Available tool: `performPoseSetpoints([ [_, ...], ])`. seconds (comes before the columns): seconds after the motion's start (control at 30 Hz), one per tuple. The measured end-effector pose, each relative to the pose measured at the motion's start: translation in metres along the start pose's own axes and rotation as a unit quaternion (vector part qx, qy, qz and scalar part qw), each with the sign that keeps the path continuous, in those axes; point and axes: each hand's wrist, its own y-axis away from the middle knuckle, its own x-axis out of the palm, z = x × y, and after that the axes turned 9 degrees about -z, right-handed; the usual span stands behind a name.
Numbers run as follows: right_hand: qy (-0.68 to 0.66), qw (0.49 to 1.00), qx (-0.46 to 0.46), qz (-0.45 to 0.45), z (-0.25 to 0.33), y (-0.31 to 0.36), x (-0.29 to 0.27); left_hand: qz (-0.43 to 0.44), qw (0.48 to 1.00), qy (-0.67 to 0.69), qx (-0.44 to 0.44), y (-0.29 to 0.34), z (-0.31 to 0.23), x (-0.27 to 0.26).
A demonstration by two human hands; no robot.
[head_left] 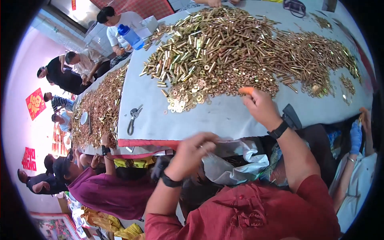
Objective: The person picks up a bolt and a washer, slides the washer onto the bolt, and places the assembled unit into a cluster held in their other hand. This process is repeated until the cluster is full.
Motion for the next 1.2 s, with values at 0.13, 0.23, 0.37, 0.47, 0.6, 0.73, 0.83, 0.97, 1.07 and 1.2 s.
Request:
performPoseSetpoints([
  [0.13, 0.106, 0.988, -0.111, -0.008, 0.006, 0.004, 0.019, -0.261, 0.962, -0.075, 0.021, -0.057, 0.012, -0.081],
  [0.23, 0.111, 0.987, -0.117, 0.002, 0.01, -0.001, 0.024, -0.325, 0.895, -0.298, 0.072, -0.107, 0.045, -0.135],
  [0.37, 0.123, 0.986, -0.107, 0.018, 0.008, -0.004, 0.026, -0.327, 0.889, -0.311, 0.08, -0.177, 0.079, -0.146],
  [0.47, 0.129, 0.986, -0.108, 0.019, 0.006, -0.003, 0.027, -0.295, 0.88, -0.353, 0.113, -0.213, 0.068, -0.121],
  [0.6, 0.134, 0.985, -0.108, 0.02, 0.004, -0.004, 0.026, -0.318, 0.837, -0.427, 0.128, -0.226, 0.045, -0.073],
  [0.73, 0.152, 0.981, -0.123, 0.011, 0.003, -0.004, 0.029, -0.312, 0.811, -0.467, 0.163, -0.231, 0.041, -0.071],
  [0.83, 0.138, 0.983, -0.125, -0.001, 0.001, -0.004, 0.029, -0.302, 0.803, -0.501, 0.118, -0.23, 0.042, -0.073],
  [0.97, 0.155, 0.98, -0.124, 0.008, 0.001, -0.004, 0.03, -0.363, 0.852, -0.372, 0.057, -0.223, 0.051, -0.103],
  [1.07, 0.147, 0.981, -0.127, 0.006, 0.006, -0.004, 0.031, -0.368, 0.874, -0.297, 0.113, -0.227, 0.071, -0.132],
  [1.2, 0.135, 0.984, -0.118, -0.002, 0.004, -0.004, 0.03, -0.327, 0.924, -0.162, 0.117, -0.218, 0.063, -0.133],
])
